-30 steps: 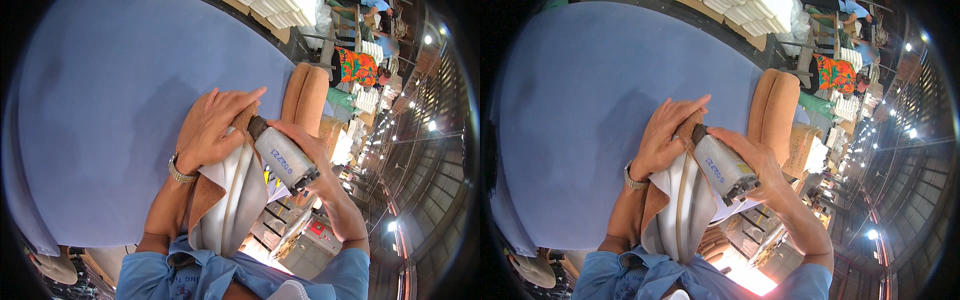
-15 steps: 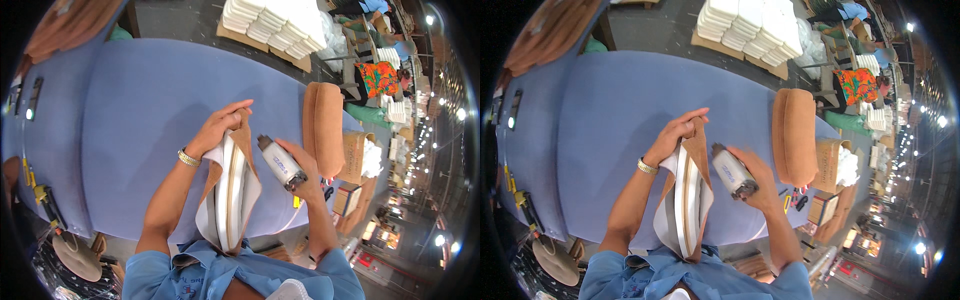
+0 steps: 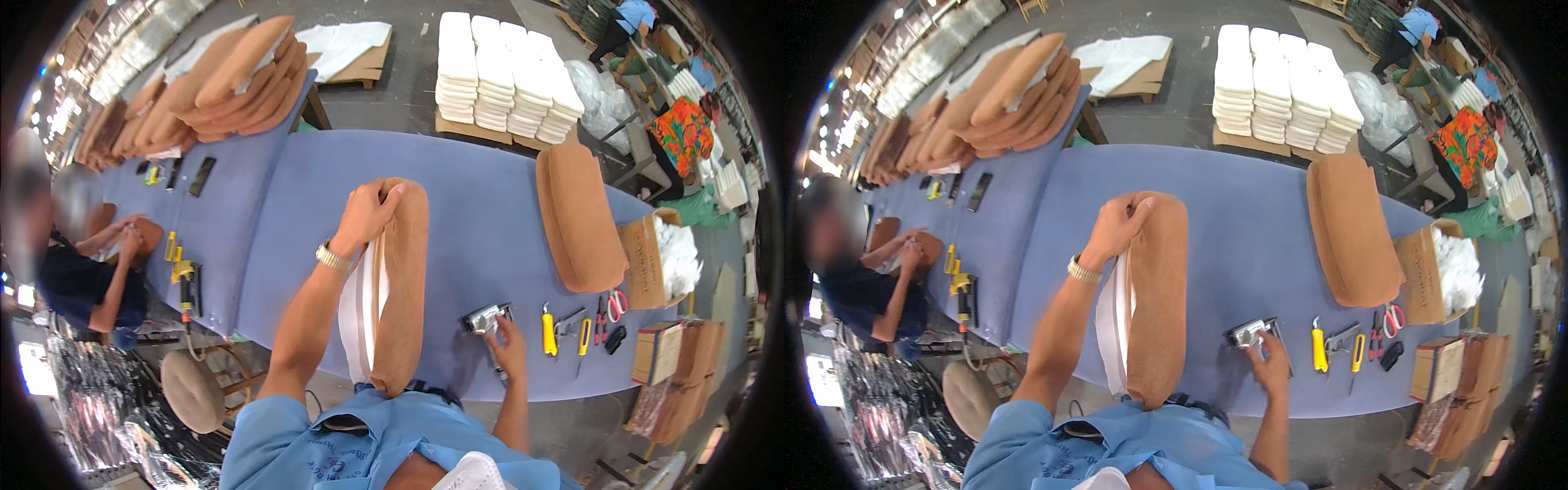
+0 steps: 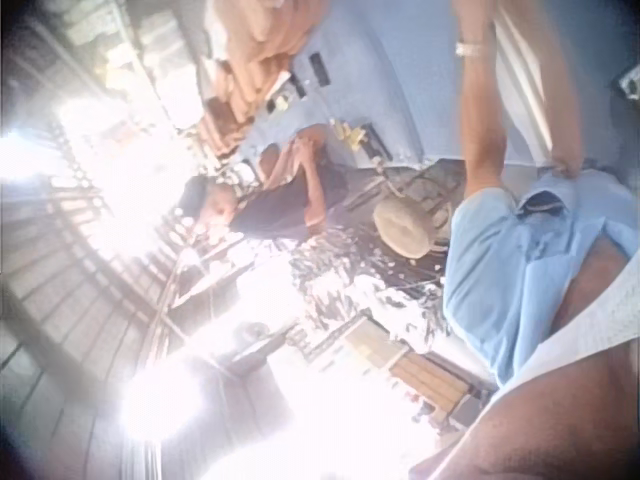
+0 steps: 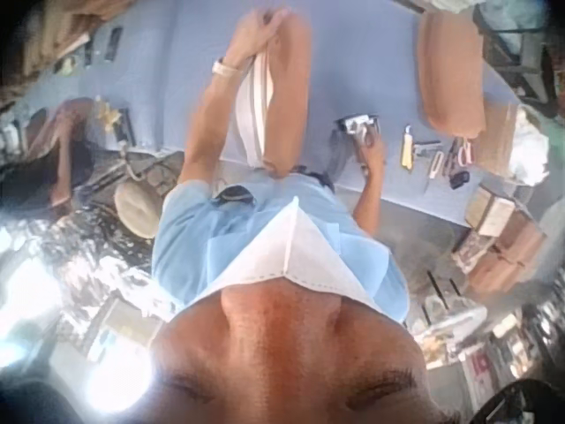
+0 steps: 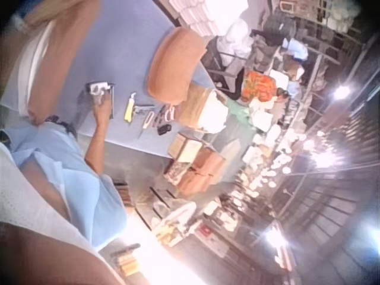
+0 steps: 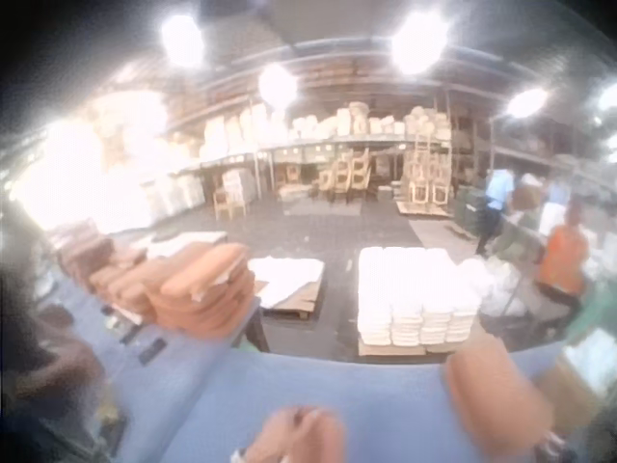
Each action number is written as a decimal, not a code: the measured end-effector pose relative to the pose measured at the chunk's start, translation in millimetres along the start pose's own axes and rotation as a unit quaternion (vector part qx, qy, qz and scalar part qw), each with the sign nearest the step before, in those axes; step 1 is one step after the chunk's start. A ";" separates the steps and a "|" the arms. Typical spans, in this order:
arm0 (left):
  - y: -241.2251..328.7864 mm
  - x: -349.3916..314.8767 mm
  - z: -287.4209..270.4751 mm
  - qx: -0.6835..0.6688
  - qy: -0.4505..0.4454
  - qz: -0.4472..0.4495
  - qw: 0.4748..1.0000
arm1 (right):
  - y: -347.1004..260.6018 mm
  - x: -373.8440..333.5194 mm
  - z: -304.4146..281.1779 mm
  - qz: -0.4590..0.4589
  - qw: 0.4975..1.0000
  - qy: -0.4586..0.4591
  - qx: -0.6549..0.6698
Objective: The person assembles a cushion by wrapping a brown fabric cover around a white foam insert. They use a staple gun to secure the fabric edges and a utility knife to trim excess material. The finished cushion is placed on a stack of completed units.
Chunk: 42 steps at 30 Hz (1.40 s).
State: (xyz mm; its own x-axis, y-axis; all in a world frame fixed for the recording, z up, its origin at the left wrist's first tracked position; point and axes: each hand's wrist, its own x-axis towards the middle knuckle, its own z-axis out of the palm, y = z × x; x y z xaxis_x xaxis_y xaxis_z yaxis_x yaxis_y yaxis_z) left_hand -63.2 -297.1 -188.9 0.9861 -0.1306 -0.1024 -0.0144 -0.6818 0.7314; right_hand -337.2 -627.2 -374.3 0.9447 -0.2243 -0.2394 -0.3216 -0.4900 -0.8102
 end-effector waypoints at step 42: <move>105.4 -224.9 47.3 -0.097 0.326 0.184 0.922 | -392.3 90.6 14.6 -0.366 0.899 -0.193 0.143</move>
State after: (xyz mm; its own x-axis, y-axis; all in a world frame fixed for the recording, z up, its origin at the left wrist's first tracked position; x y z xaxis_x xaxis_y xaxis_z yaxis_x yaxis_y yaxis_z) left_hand -294.3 -373.7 -120.7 0.8107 0.1765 0.5582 -0.4003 -0.5285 0.7486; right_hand -124.4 -443.0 -85.9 0.8668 0.4053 0.2905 0.3722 -0.1382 -0.9178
